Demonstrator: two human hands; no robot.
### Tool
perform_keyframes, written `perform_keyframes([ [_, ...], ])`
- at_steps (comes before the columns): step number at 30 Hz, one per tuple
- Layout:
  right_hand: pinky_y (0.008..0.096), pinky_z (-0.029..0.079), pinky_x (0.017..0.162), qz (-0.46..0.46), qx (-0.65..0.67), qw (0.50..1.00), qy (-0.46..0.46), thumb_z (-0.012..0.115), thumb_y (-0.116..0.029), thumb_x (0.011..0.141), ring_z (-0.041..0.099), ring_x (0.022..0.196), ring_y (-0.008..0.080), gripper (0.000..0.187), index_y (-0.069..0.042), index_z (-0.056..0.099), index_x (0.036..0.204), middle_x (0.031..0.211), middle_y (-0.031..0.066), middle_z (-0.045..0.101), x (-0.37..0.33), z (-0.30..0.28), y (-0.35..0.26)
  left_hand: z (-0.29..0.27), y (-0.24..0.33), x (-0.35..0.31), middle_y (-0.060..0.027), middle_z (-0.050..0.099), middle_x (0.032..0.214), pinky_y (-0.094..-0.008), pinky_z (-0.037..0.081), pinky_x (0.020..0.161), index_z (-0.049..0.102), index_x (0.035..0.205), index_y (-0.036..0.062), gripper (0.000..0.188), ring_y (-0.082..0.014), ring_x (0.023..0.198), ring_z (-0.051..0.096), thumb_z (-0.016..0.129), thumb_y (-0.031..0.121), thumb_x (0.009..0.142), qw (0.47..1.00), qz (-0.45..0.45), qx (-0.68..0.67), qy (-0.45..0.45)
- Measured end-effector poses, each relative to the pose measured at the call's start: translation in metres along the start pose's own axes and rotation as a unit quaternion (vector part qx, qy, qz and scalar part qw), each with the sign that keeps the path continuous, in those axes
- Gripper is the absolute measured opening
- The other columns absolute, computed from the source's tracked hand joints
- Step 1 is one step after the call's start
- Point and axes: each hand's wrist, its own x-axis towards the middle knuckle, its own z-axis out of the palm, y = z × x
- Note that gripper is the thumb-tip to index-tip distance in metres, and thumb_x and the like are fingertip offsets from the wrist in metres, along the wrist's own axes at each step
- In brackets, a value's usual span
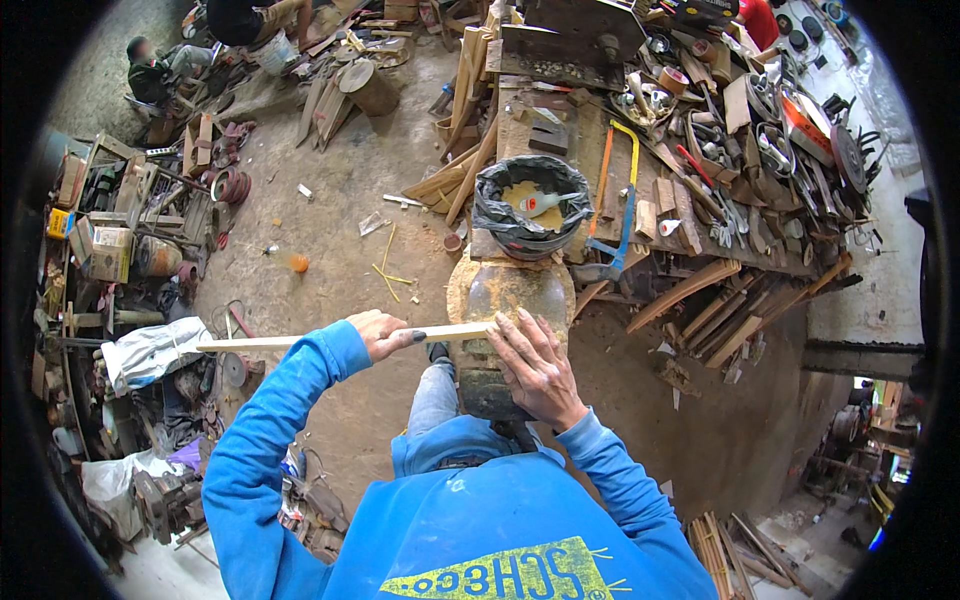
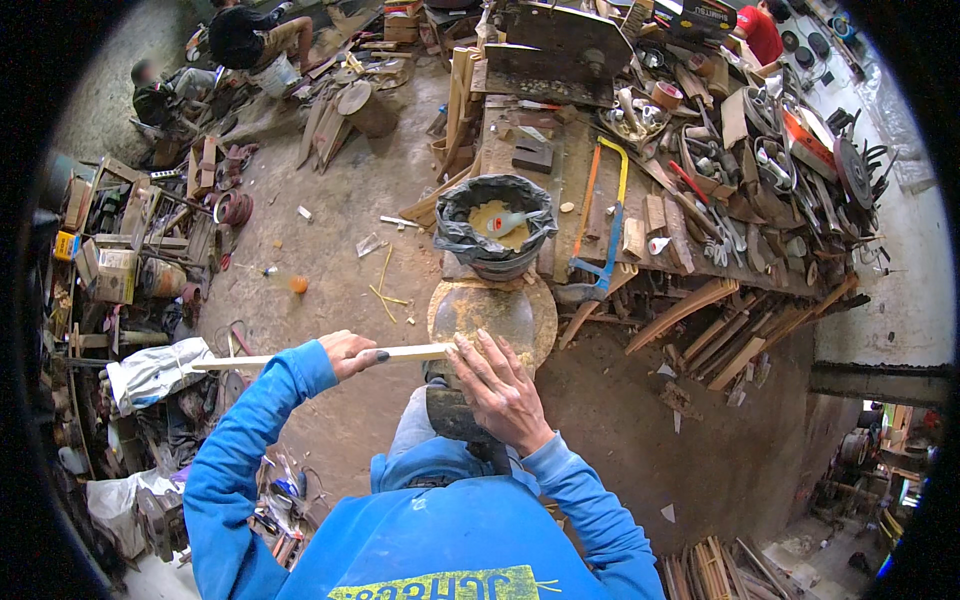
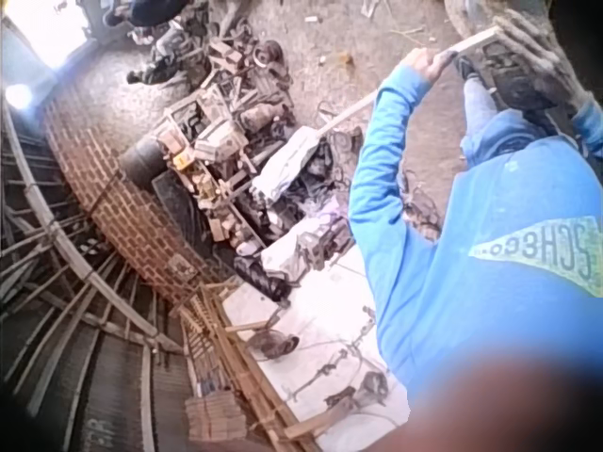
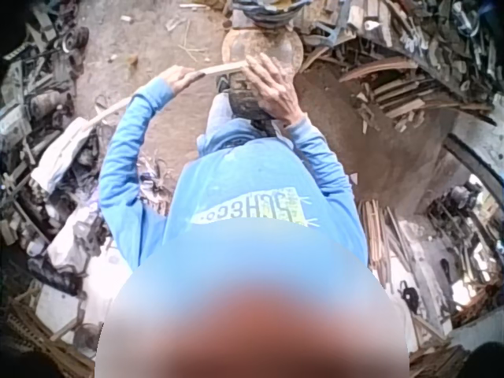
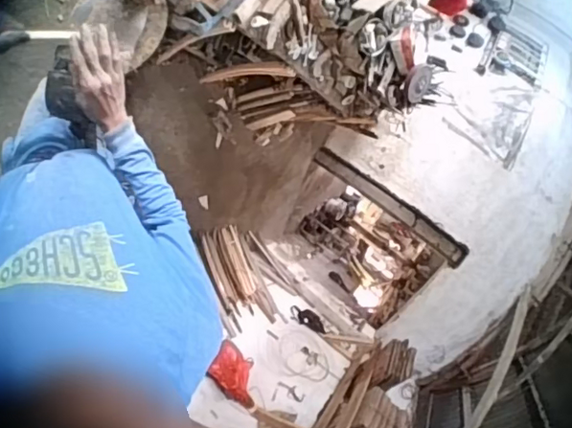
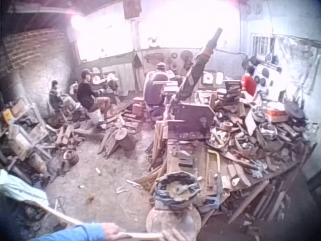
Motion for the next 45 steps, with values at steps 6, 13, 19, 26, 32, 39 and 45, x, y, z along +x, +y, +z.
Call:
perform_keyframes([
  [6,0.044,0.043,0.101,0.117,0.094,0.985,0.08,0.065,-0.015,0.088,0.051,0.122,0.035,0.045,-0.002,0.056,0.13,0.13,0.0155,0.058,0.006,-0.002,0.002,0.001,0.0,0.001,-0.0182,0.062,0.083,-0.0439,0.045,0.075,0.063,0.094,0.002,0.052,-0.0358,0.082,0.058,0.04,0.048,0.099,1.0,-0.009,-0.002,-0.024],
  [13,0.0373,0.052,0.083,0.166,0.27,0.948,0.004,0.074,-0.019,0.082,0.065,0.092,0.0304,0.024,-0.002,0.072,0.099,0.099,0.0149,0.07,0.028,-0.011,0.03,0.0,0.0,0.003,-0.0198,0.059,0.071,-0.0471,0.043,0.067,0.061,0.085,0.0005,0.053,-0.0395,0.071,0.057,0.04,0.048,0.099,0.999,0.039,-0.017,0.01],
  [19,0.0394,0.052,0.082,0.09,0.227,0.97,-0.02,0.071,-0.015,0.083,0.064,0.09,0.0313,0.02,-0.004,0.072,0.1,0.096,0.0127,0.071,0.035,-0.019,0.035,0.001,-0.001,0.004,-0.0208,0.059,0.072,-0.0478,0.044,0.068,0.062,0.086,0.0007,0.054,-0.0403,0.073,0.058,0.041,0.049,0.099,1.0,0.027,-0.009,0.01],
  [26,0.0405,0.051,0.087,0.045,0.212,0.976,0.002,0.066,-0.004,0.082,0.06,0.099,0.0322,0.037,-0.008,0.066,0.119,0.108,0.0129,0.066,0.035,-0.022,0.038,-0.001,0.002,0.005,-0.0212,0.06,0.073,-0.0475,0.044,0.069,0.063,0.089,0.0003,0.057,-0.0404,0.074,0.058,0.041,0.052,0.098,1.0,-0.002,-0.013,-0.016],
  [32,0.047,0.044,0.102,0.006,0.184,0.982,-0.031,0.057,-0.011,0.081,0.05,0.12,0.0375,0.051,-0.011,0.056,0.132,0.129,0.0163,0.055,0.023,-0.025,0.036,0.0,0.002,0.004,-0.0219,0.06,0.073,-0.0471,0.045,0.069,0.064,0.091,-0.0001,0.059,-0.041,0.074,0.058,0.041,0.053,0.097,1.0,0.006,-0.012,-0.005],
  [39,0.0459,0.04,0.108,-0.002,0.079,0.996,-0.034,0.057,-0.012,0.082,0.047,0.126,0.0372,0.051,-0.009,0.054,0.133,0.136,0.0172,0.051,0.02,-0.015,0.031,-0.006,0.008,0.002,-0.0231,0.06,0.074,-0.0489,0.044,0.071,0.063,0.09,0.0015,0.055,-0.0427,0.077,0.058,0.042,0.052,0.098,1.0,0.006,0.011,0.005],
  [45,0.0443,0.029,0.116,0.018,0.092,0.994,-0.047,0.061,-0.025,0.088,0.042,0.133,0.0339,0.059,0.0,0.044,0.139,0.139,0.0191,0.048,0.032,0.01,-0.049,0.008,0.024,-0.009,-0.0217,0.061,0.071,-0.0515,0.046,0.064,0.057,0.086,0.0049,0.041,-0.0434,0.072,0.06,0.05,0.044,0.096,0.992,-0.032,0.103,0.069],
])
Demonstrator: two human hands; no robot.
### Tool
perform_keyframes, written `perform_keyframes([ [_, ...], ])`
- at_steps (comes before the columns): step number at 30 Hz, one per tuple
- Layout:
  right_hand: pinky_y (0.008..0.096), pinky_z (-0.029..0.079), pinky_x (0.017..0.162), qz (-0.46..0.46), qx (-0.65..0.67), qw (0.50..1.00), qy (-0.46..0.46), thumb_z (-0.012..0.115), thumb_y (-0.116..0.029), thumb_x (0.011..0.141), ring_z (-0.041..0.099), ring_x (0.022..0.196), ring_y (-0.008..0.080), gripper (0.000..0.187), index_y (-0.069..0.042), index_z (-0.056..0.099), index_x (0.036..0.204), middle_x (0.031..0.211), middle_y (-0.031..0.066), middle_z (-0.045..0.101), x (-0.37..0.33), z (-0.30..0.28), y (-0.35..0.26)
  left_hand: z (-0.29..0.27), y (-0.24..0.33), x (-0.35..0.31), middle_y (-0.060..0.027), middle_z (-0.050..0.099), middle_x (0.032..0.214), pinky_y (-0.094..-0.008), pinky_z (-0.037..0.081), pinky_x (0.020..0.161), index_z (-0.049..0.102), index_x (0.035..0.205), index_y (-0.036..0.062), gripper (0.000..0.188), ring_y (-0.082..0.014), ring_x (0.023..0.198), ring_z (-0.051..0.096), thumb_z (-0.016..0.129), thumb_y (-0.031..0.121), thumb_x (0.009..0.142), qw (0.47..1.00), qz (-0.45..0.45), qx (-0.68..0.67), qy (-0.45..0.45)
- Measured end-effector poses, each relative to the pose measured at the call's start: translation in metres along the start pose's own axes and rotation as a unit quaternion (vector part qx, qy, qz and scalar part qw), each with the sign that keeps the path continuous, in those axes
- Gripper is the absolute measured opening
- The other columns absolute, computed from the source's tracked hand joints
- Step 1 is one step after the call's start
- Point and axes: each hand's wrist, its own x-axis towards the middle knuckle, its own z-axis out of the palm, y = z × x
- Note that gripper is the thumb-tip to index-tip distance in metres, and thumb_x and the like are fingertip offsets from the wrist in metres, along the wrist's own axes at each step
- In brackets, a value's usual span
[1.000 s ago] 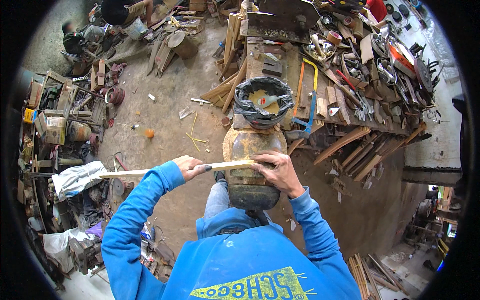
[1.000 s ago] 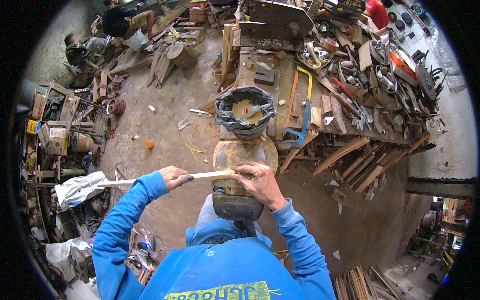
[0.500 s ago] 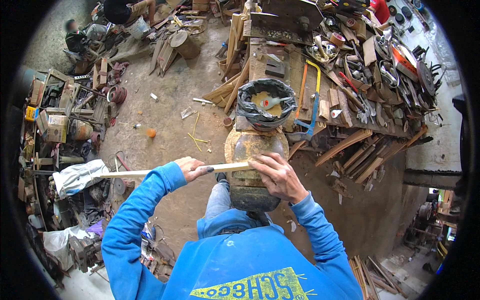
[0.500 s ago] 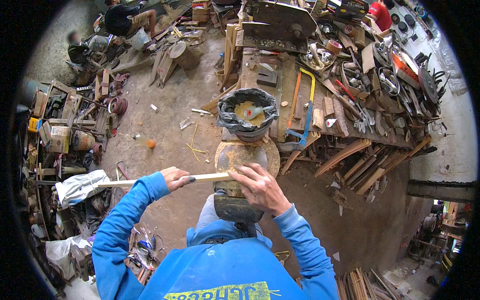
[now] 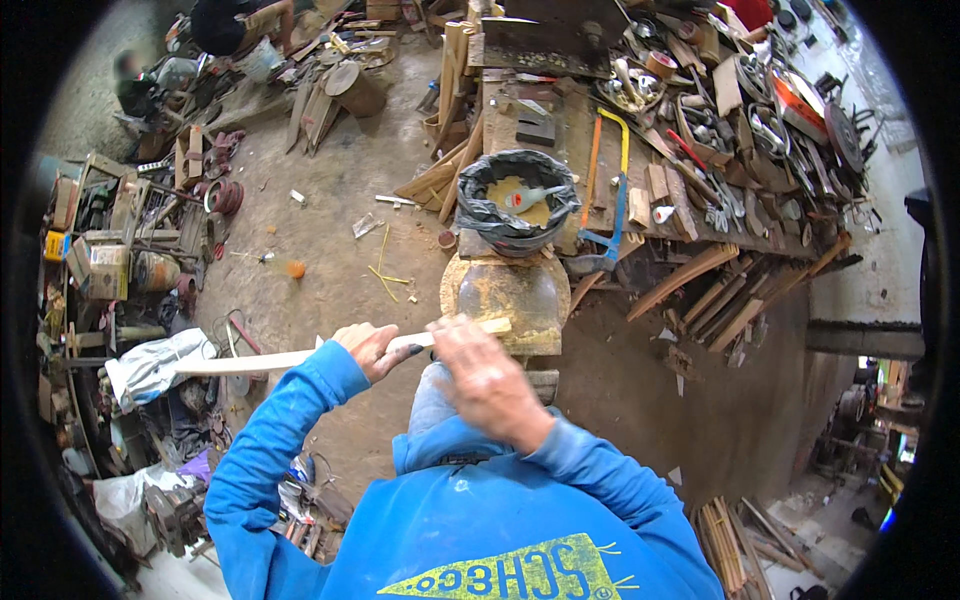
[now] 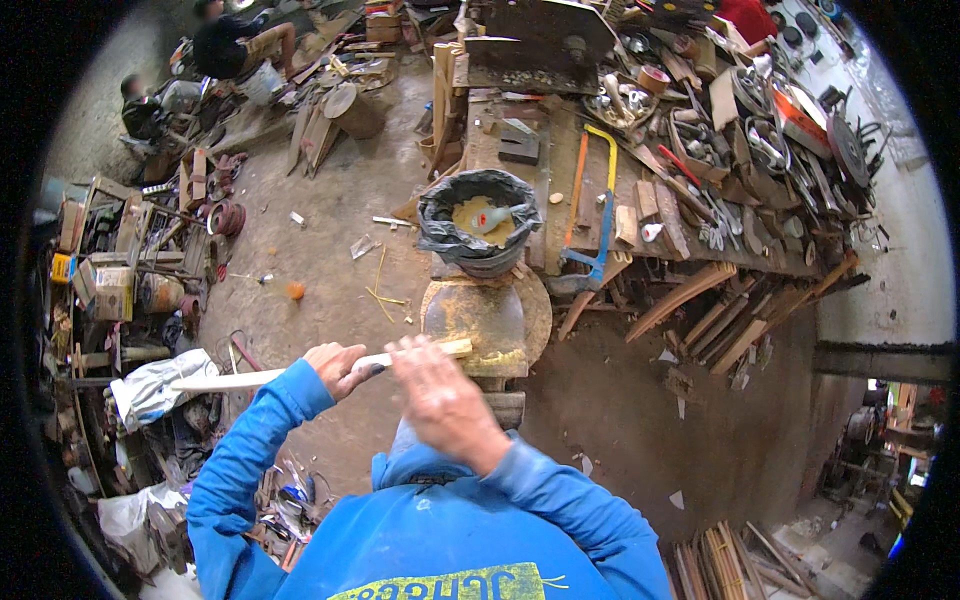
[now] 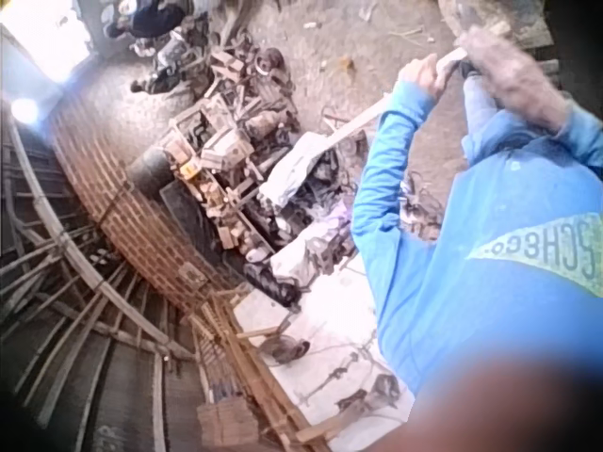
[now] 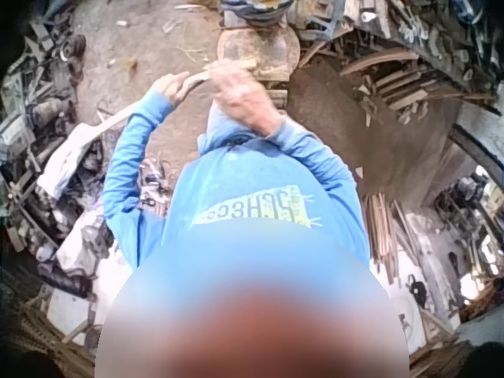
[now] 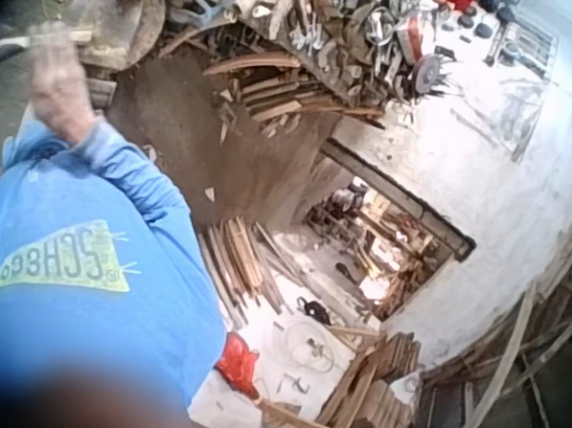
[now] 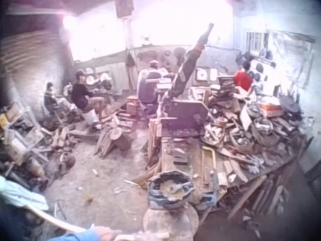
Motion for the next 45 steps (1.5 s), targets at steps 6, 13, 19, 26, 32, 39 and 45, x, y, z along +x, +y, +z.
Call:
perform_keyframes([
  [6,0.0466,0.024,0.116,-0.024,-0.072,0.996,0.047,0.059,-0.041,0.091,0.039,0.136,0.0313,0.063,-0.004,0.046,0.141,0.141,0.0158,0.047,-0.012,0.003,-0.002,0.021,0.013,-0.047,-0.0218,0.059,0.072,-0.0495,0.043,0.059,0.054,0.099,0.0028,0.028,-0.043,0.069,0.058,0.055,0.031,0.097,0.994,0.006,-0.1,0.053],
  [13,0.0471,0.033,0.113,-0.065,-0.001,0.981,0.182,0.057,-0.018,0.091,0.044,0.132,0.0328,0.034,-0.008,0.058,0.124,0.136,0.0193,0.052,-0.01,-0.018,-0.021,0.057,0.053,-0.081,-0.0259,0.056,0.066,-0.0532,0.044,0.057,0.05,0.094,0.0013,0.036,-0.0474,0.066,0.057,0.044,0.036,0.101,0.96,-0.011,-0.261,0.106],
  [19,0.0453,0.045,0.096,0.006,-0.01,0.978,0.208,0.059,-0.014,0.084,0.059,0.11,0.0309,0.028,-0.008,0.063,0.111,0.113,0.0132,0.061,0.012,-0.044,0.003,0.058,0.082,-0.107,-0.0203,0.052,0.064,-0.046,0.041,0.056,0.048,0.091,0.0011,0.058,-0.0447,0.061,0.053,0.029,0.055,0.101,0.926,-0.065,-0.37,0.039],
  [26,0.0473,0.032,0.11,-0.347,-0.158,0.896,0.227,0.055,-0.028,0.086,0.062,0.099,0.0233,0.018,-0.012,0.063,0.09,0.088,0.0035,0.062,0.02,-0.049,-0.018,0.056,0.09,-0.116,-0.0113,0.05,0.061,-0.0378,0.041,0.052,0.05,0.088,0.0012,0.06,-0.0279,0.052,0.05,0.028,0.056,0.101,0.864,-0.045,-0.5,-0.033],
  [32,0.0508,0.039,0.095,0.171,-0.032,0.937,0.302,0.047,-0.022,0.099,0.062,0.085,0.0248,0.023,-0.009,0.062,0.087,0.077,0.0079,0.061,0.023,-0.074,0.11,0.055,0.084,-0.129,-0.0133,0.049,0.062,-0.0386,0.041,0.053,0.049,0.088,0.0004,0.063,-0.0305,0.053,0.051,0.027,0.059,0.099,0.873,0.0,-0.488,-0.02],
  [39,0.0367,0.051,0.076,0.286,0.108,0.9,0.311,0.07,-0.008,0.085,0.063,0.09,0.0175,0.035,-0.006,0.057,0.118,0.079,0.0077,0.064,0.042,-0.129,0.108,0.054,0.096,-0.117,-0.0238,0.048,0.063,-0.0447,0.04,0.053,0.049,0.089,-0.0001,0.052,-0.0434,0.059,0.053,0.041,0.051,0.098,0.909,-0.038,-0.404,0.096],
  [45,0.0434,0.046,0.079,0.26,0.056,0.95,0.161,0.072,-0.022,0.082,0.061,0.093,0.0289,0.038,-0.011,0.061,0.117,0.103,0.0142,0.062,0.067,-0.12,0.112,0.047,0.111,-0.104,-0.022,0.051,0.061,-0.0447,0.041,0.052,0.05,0.088,0.0017,0.037,-0.0432,0.056,0.054,0.06,0.037,0.093,0.911,-0.102,-0.362,0.171],
])
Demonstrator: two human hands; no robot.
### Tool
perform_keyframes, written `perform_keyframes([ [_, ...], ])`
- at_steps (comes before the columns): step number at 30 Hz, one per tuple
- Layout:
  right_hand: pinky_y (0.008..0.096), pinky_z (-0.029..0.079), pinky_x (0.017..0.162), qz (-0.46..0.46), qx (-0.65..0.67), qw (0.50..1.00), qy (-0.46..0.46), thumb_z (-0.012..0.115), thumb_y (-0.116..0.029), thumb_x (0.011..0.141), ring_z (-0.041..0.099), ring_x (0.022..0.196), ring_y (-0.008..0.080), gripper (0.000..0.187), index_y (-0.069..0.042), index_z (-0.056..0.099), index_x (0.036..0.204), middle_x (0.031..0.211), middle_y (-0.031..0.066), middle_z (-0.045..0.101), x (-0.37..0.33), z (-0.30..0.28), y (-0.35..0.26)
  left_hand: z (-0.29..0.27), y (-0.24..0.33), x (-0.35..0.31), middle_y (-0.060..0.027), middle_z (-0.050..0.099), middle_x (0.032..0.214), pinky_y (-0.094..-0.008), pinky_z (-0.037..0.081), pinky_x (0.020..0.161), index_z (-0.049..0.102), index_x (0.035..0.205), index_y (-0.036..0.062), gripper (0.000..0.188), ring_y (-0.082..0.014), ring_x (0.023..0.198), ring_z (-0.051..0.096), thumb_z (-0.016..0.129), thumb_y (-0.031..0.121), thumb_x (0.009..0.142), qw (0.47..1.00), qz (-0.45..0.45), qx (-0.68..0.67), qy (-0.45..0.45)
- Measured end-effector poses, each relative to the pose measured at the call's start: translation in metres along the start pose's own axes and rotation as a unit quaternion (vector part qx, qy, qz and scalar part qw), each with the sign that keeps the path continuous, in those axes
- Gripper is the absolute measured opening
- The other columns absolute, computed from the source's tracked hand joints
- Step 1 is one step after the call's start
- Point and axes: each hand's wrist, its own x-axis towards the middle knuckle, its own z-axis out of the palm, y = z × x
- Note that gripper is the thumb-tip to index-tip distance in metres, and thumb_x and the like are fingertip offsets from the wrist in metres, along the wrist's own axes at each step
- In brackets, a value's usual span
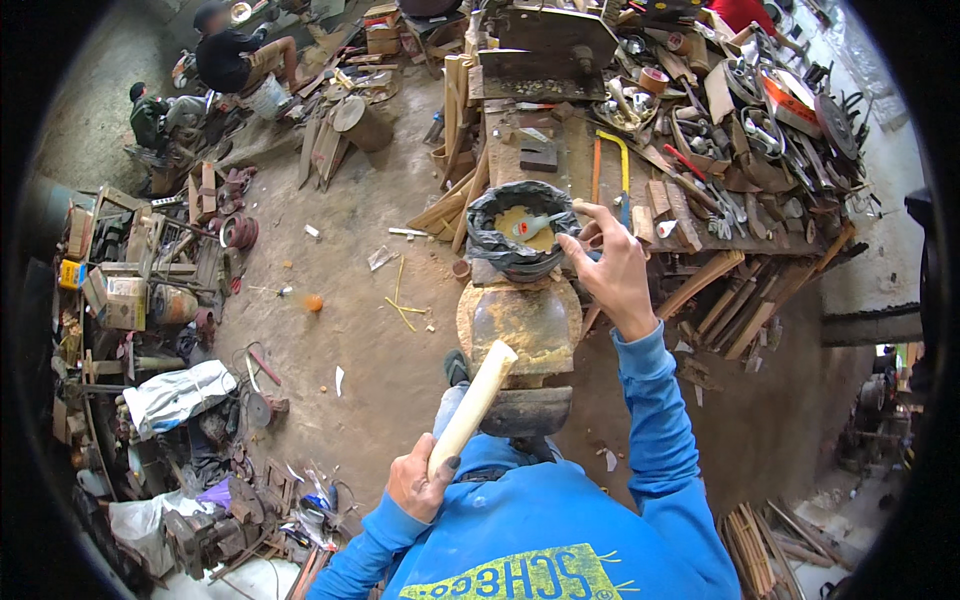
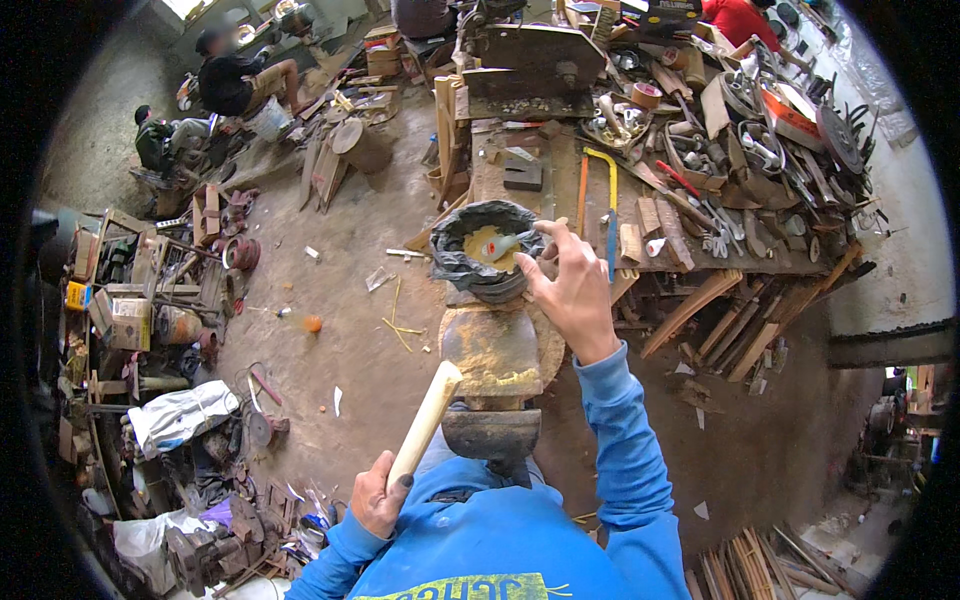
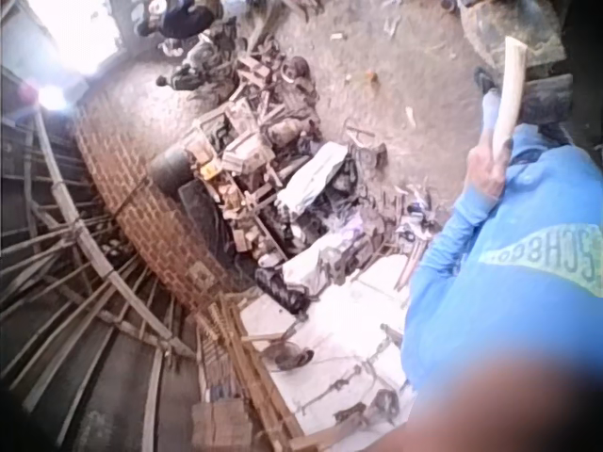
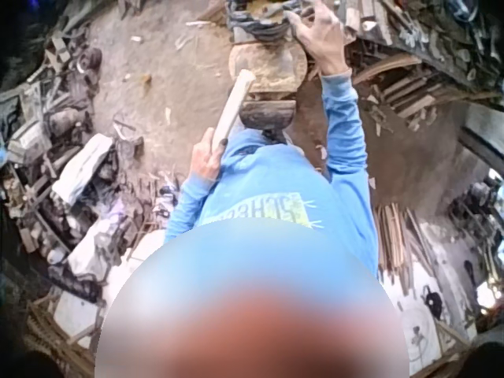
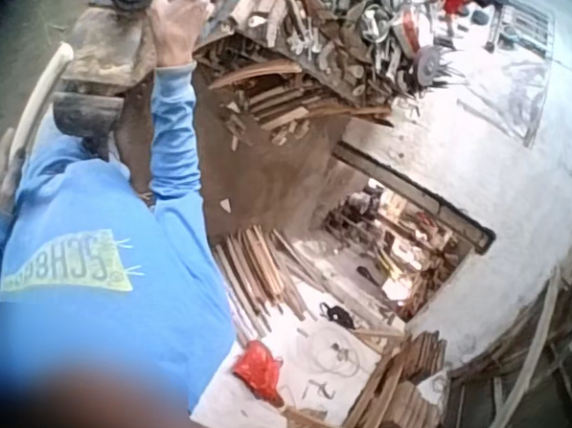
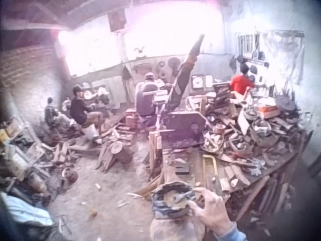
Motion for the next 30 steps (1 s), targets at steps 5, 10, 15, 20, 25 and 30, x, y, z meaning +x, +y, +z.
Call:
perform_keyframes([
  [5,0.0486,0.042,0.086,-0.17,-0.308,0.935,0.034,0.067,-0.025,0.084,0.053,0.103,0.0304,0.041,-0.009,0.057,0.12,0.106,0.0138,0.053,0.019,0.026,0.009,0.004,0.005,0.0,-0.0215,0.05,0.061,-0.0438,0.041,0.051,0.05,0.088,0.003,0.038,-0.0422,0.056,0.054,0.063,0.038,0.091,1.0,0.0,0.016,0.018],
  [10,0.0547,0.039,0.089,-0.269,-0.381,0.881,0.072,0.058,-0.013,0.084,0.05,0.107,0.0344,0.031,-0.005,0.053,0.113,0.112,0.0178,0.051,0.037,0.037,0.01,0.004,0.005,-0.002,-0.0198,0.049,0.06,-0.0424,0.041,0.052,0.051,0.088,0.0029,0.04,-0.0393,0.053,0.051,0.062,0.041,0.091,0.999,0.016,-0.027,0.027],
  [15,0.0376,0.045,0.084,-0.304,-0.32,0.897,0.023,0.059,-0.01,0.081,0.054,0.102,0.0235,0.006,-0.007,0.063,0.084,0.102,0.0097,0.058,0.046,0.033,0.002,0.005,-0.002,0.0,-0.0127,0.047,0.06,-0.0356,0.039,0.05,0.051,0.088,0.0034,0.045,-0.0254,0.052,0.046,0.056,0.048,0.093,0.994,-0.016,-0.109,0.007],
  [20,0.0355,0.045,0.081,-0.32,-0.239,0.915,-0.055,0.06,-0.015,0.084,0.063,0.084,0.0208,0.006,-0.013,0.065,0.088,0.081,0.0045,0.066,0.046,0.028,-0.002,0.009,-0.009,0.005,-0.001,0.049,0.064,-0.0243,0.036,0.045,0.05,0.085,0.0052,0.054,-0.0072,0.053,0.044,0.052,0.058,0.093,0.982,-0.056,-0.18,-0.021],
  [25,0.0351,0.04,0.083,-0.244,-0.22,0.941,-0.08,0.066,-0.036,0.087,0.067,0.074,0.0215,0.017,-0.024,0.076,0.094,0.075,0.0076,0.07,0.055,0.044,-0.001,0.01,-0.013,0.015,-0.0021,0.051,0.06,-0.0268,0.039,0.045,0.053,0.088,0.0032,0.046,-0.0094,0.05,0.048,0.051,0.048,0.097,0.983,-0.048,-0.177,-0.013],
  [30,0.0379,0.04,0.086,-0.271,-0.225,0.928,-0.119,0.066,-0.037,0.085,0.066,0.083,0.023,0.022,-0.02,0.076,0.094,0.083,0.008,0.071,0.064,0.063,0.0,0.003,-0.013,0.021,-0.002,0.05,0.062,-0.0247,0.039,0.045,0.05,0.086,0.0044,0.047,-0.008,0.051,0.046,0.047,0.05,0.098,0.979,-0.087,-0.185,-0.017],
])
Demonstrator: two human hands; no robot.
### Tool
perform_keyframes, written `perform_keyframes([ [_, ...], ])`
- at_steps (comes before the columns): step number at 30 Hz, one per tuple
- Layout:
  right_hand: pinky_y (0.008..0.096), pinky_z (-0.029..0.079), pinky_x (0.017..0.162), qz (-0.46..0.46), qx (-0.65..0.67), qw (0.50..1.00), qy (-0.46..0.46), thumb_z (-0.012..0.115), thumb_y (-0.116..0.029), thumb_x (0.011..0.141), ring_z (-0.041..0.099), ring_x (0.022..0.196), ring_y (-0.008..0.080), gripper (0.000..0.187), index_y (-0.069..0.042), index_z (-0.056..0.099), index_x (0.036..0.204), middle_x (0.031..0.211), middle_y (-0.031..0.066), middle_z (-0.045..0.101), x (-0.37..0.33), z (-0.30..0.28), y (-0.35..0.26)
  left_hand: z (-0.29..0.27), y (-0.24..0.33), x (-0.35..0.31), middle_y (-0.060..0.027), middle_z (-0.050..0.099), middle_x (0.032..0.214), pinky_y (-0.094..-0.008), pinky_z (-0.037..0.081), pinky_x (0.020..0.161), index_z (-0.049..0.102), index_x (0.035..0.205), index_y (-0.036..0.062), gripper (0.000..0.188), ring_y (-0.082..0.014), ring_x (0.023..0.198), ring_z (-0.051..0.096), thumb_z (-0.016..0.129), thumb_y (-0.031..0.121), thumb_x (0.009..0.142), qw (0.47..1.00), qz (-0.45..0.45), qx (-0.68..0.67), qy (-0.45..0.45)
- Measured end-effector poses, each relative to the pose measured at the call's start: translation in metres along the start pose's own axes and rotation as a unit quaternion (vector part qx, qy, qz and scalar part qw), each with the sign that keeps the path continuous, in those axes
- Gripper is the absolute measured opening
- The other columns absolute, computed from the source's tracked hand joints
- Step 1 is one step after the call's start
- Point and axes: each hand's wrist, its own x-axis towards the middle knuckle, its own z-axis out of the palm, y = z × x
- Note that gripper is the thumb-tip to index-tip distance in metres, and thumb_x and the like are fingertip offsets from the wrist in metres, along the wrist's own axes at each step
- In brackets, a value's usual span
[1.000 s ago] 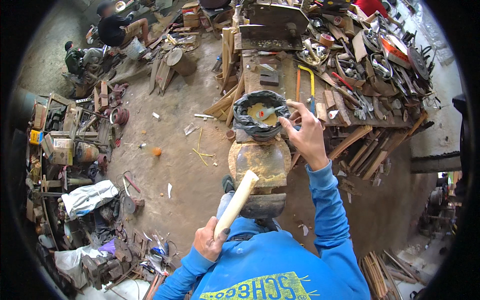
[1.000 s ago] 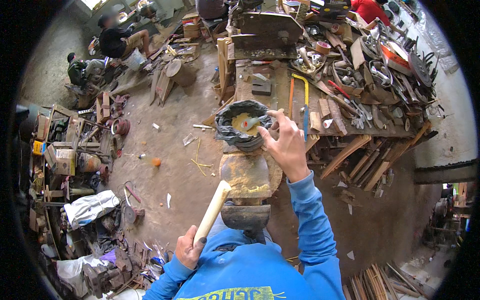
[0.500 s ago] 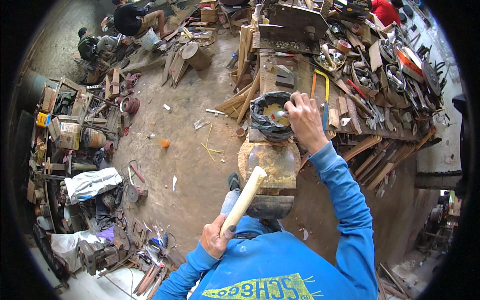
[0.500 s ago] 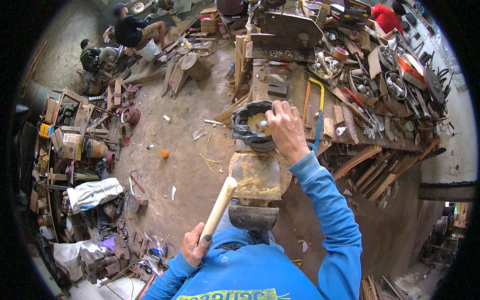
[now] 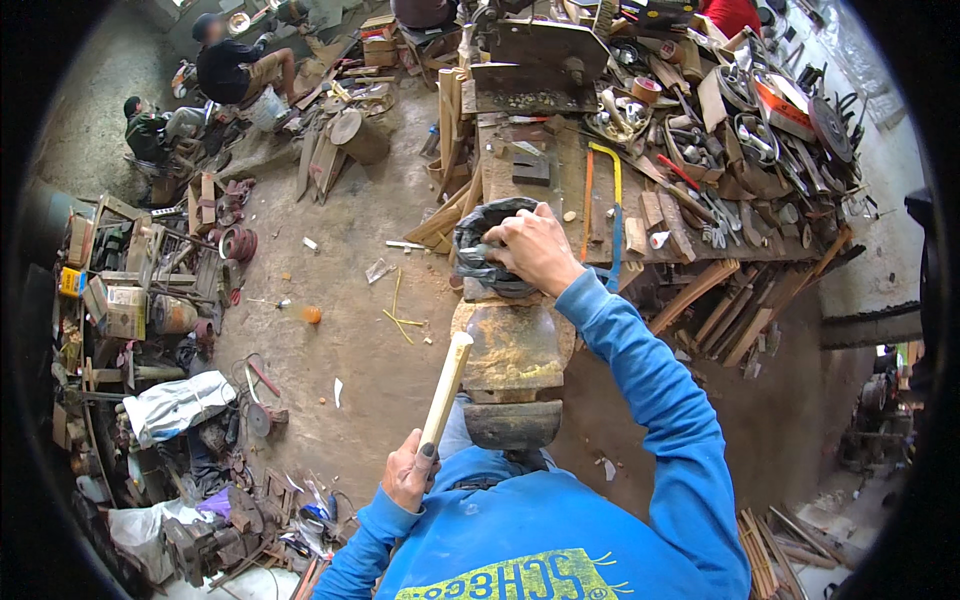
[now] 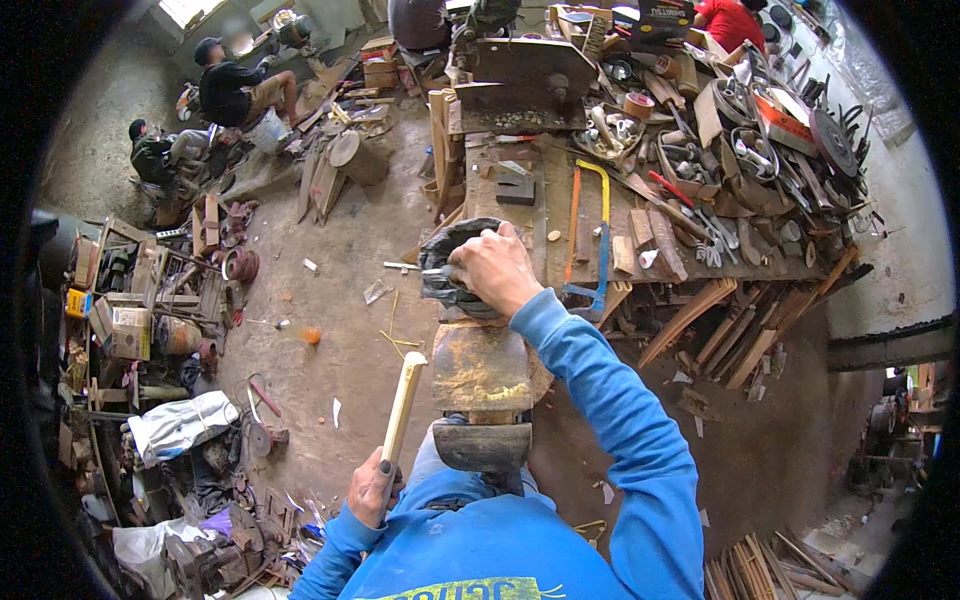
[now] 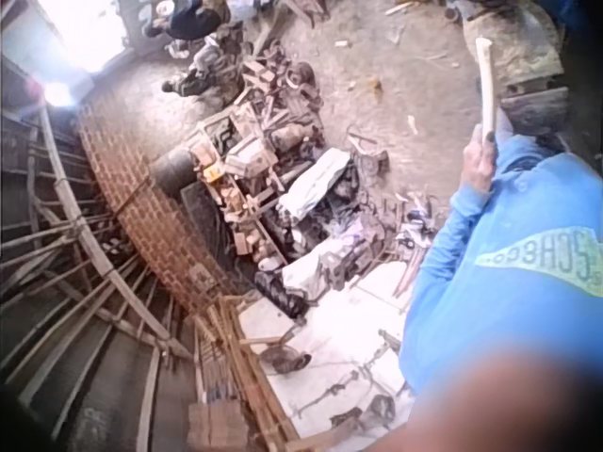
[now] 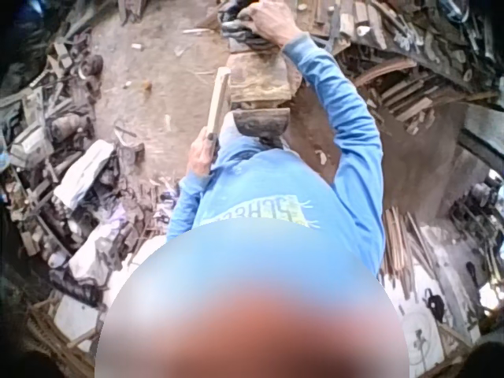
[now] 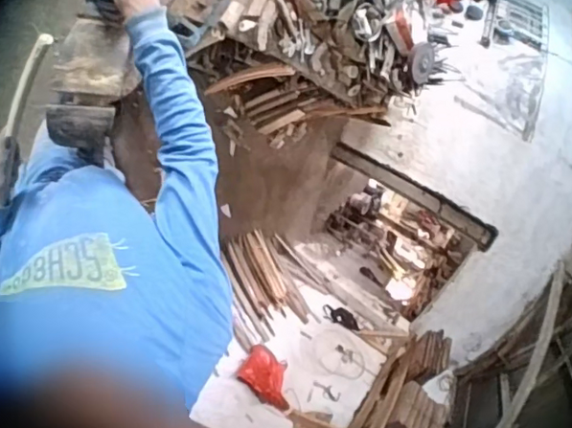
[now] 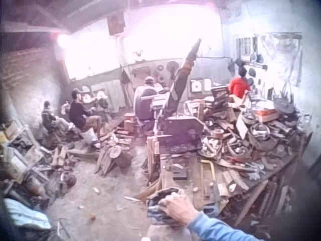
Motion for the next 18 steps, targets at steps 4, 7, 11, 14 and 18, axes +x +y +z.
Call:
perform_keyframes([
  [4,0.0394,0.041,0.087,-0.05,-0.016,0.998,0.022,0.064,-0.034,0.086,0.063,0.092,0.0241,0.021,-0.017,0.073,0.096,0.091,0.0075,0.07,0.001,0.004,0.0,-0.004,-0.008,0.003,-0.0016,0.049,0.062,-0.0246,0.038,0.046,0.049,0.09,0.0048,0.048,-0.0079,0.052,0.045,0.046,0.052,0.098,1.0,-0.019,-0.014,-0.002],
  [7,0.0418,0.043,0.086,-0.034,0.023,0.999,0.03,0.061,-0.03,0.089,0.063,0.097,0.0269,0.023,-0.014,0.066,0.103,0.094,0.01,0.069,0.004,-0.004,0.002,-0.005,-0.021,0.009,-0.0016,0.047,0.062,-0.0242,0.034,0.045,0.049,0.089,0.0064,0.053,-0.0077,0.051,0.042,0.042,0.059,0.097,1.0,-0.013,0.002,-0.008],
  [11,0.0436,0.049,0.083,-0.024,0.268,0.96,0.081,0.055,-0.022,0.096,0.063,0.1,0.0257,0.02,-0.007,0.056,0.109,0.098,0.0134,0.065,0.001,-0.028,-0.004,-0.014,-0.037,0.021,-0.0043,0.049,0.061,-0.0297,0.037,0.047,0.048,0.089,0.0055,0.05,-0.0129,0.052,0.047,0.046,0.054,0.097,0.998,0.027,0.057,0.006],
  [14,0.0334,0.053,0.076,0.076,0.622,0.775,0.086,0.047,-0.019,0.103,0.06,0.095,0.015,0.022,-0.006,0.045,0.12,0.098,0.008,0.061,-0.025,-0.047,-0.025,-0.021,-0.037,0.026,-0.0174,0.054,0.061,-0.0431,0.043,0.054,0.048,0.093,0.0038,0.047,-0.0351,0.056,0.058,0.049,0.05,0.097,0.989,0.007,0.149,0.007],
  [18,0.0294,0.052,0.08,0.151,0.595,0.789,0.021,0.051,-0.012,0.099,0.062,0.091,0.0158,0.036,-0.008,0.036,0.132,0.099,0.0068,0.062,-0.094,-0.081,-0.047,-0.017,-0.025,0.017,-0.0261,0.055,0.067,-0.0501,0.042,0.056,0.049,0.095,0.004,0.041,-0.0487,0.067,0.056,0.05,0.045,0.097,0.974,0.078,0.215,-0.002],
])
